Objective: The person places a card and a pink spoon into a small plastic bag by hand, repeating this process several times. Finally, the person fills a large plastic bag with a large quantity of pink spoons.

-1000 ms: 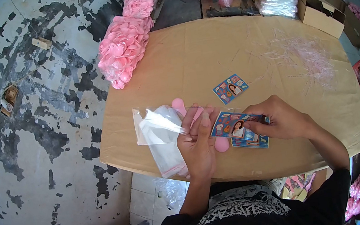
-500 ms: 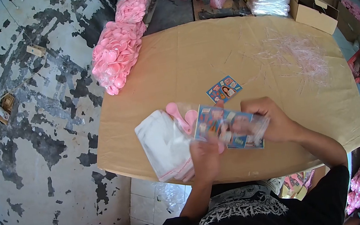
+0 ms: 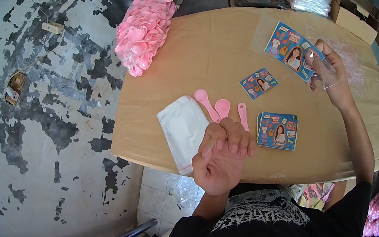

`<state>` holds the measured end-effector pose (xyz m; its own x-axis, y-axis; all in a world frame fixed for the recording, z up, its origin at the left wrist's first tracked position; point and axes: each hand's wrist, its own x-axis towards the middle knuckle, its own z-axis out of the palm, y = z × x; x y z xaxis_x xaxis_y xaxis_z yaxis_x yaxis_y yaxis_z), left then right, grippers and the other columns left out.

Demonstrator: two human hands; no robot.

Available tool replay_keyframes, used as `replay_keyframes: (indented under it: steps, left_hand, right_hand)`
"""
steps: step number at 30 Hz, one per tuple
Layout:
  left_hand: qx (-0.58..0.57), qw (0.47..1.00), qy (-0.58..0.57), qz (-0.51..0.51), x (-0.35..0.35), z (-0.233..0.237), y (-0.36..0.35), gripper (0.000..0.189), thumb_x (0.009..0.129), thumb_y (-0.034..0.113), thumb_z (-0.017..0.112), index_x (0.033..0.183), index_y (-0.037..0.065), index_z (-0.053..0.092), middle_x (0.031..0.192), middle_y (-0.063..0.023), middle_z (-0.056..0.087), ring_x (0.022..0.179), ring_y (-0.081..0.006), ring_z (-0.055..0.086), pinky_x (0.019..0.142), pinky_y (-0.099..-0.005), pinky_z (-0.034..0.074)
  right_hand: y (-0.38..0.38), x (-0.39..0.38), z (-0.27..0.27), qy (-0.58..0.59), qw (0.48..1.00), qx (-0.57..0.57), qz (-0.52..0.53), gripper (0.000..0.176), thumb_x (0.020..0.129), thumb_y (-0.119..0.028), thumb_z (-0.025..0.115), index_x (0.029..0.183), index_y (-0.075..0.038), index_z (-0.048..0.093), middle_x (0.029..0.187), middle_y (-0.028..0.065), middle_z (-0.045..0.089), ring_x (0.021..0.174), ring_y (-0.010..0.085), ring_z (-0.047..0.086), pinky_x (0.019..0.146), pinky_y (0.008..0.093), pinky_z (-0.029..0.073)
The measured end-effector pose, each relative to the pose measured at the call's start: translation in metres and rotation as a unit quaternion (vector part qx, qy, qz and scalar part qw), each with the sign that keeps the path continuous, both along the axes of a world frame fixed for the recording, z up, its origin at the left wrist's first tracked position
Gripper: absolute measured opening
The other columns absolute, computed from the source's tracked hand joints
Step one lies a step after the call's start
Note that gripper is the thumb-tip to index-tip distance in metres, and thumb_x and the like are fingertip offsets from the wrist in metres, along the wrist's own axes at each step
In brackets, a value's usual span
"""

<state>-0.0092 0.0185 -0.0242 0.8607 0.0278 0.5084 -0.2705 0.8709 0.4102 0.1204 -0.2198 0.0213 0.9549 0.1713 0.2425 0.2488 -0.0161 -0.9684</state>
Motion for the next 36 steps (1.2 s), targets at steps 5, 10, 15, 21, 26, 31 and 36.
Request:
replay_keyframes:
  steps: [5,10,15,21,26,31,36]
  left_hand:
    - [0.031,0.999,-0.03,-0.008,0.001,-0.001,0.003,0.018,0.097,0.026,0.045,0.098,0.009,0.042,0.092,-0.0087,0.043,0.082,-0.0192,0.047,0.078,-0.0396,0.046]
    - [0.058,0.997,-0.042,0.02,0.002,-0.004,0.006,0.016,0.097,0.018,0.052,0.103,0.005,0.044,0.093,-0.0102,0.045,0.078,-0.0196,0.051,0.075,-0.042,0.05]
    - [0.077,0.994,-0.032,0.069,0.002,-0.005,0.002,0.013,0.096,0.012,0.054,0.101,0.003,0.048,0.09,-0.0111,0.048,0.074,-0.0192,0.054,0.07,-0.0422,0.053]
    - [0.118,0.987,-0.026,0.106,0.003,-0.01,0.005,0.015,0.096,0.011,0.061,0.098,0.002,0.049,0.086,-0.0102,0.052,0.07,-0.0216,0.059,0.062,-0.0405,0.056]
    - [0.124,0.983,-0.017,0.135,0.007,-0.015,0.006,0.018,0.095,0.013,0.064,0.097,0.001,0.05,0.083,-0.0097,0.053,0.067,-0.0216,0.061,0.059,-0.0397,0.057]
    - [0.132,0.98,-0.024,0.145,0.008,-0.016,0.007,0.018,0.094,0.011,0.063,0.098,0.0,0.05,0.082,-0.011,0.053,0.066,-0.0195,0.058,0.06,-0.0399,0.056]
    - [0.138,0.982,-0.001,0.127,0.009,-0.013,0.01,0.019,0.096,0.013,0.063,0.102,0.001,0.049,0.081,-0.0095,0.052,0.066,-0.0194,0.058,0.061,-0.0402,0.055]
  right_hand:
    - [-0.002,0.001,-0.004,-0.014,0.999,-0.027,0.034,0.026,0.096,-0.025,0.066,0.084,-0.01,0.048,0.071,0.0,0.057,0.054,0.0061,0.055,0.042,0.0212,0.041]
    - [0.0,0.001,-0.004,-0.001,0.999,-0.032,0.026,0.024,0.095,-0.023,0.067,0.088,-0.01,0.048,0.072,0.0006,0.059,0.054,0.0062,0.055,0.042,0.0214,0.042]
    - [0.001,0.0,-0.005,0.007,0.999,-0.027,0.04,0.024,0.095,-0.022,0.067,0.089,-0.01,0.047,0.075,0.0005,0.061,0.054,0.0058,0.056,0.042,0.0216,0.042]
    - [0.004,-0.004,-0.007,0.028,0.998,-0.036,0.041,0.021,0.095,-0.022,0.067,0.102,-0.005,0.058,0.08,0.0009,0.066,0.054,0.0055,0.057,0.044,0.0217,0.043]
    - [0.005,-0.01,-0.006,0.043,0.993,-0.073,0.082,0.026,0.095,-0.023,0.068,0.11,-0.002,0.066,0.076,0.0007,0.066,0.054,0.0048,0.057,0.046,0.0212,0.044]
    - [0.003,-0.013,0.004,0.076,0.988,-0.102,0.09,0.027,0.095,-0.024,0.067,0.11,-0.001,0.067,0.076,0.001,0.066,0.054,0.0051,0.058,0.046,0.0204,0.044]
    - [0.002,-0.011,0.003,0.098,0.983,-0.108,0.111,0.029,0.096,-0.022,0.066,0.114,0.0,0.066,0.078,0.0016,0.067,0.053,0.0059,0.059,0.047,0.0208,0.044]
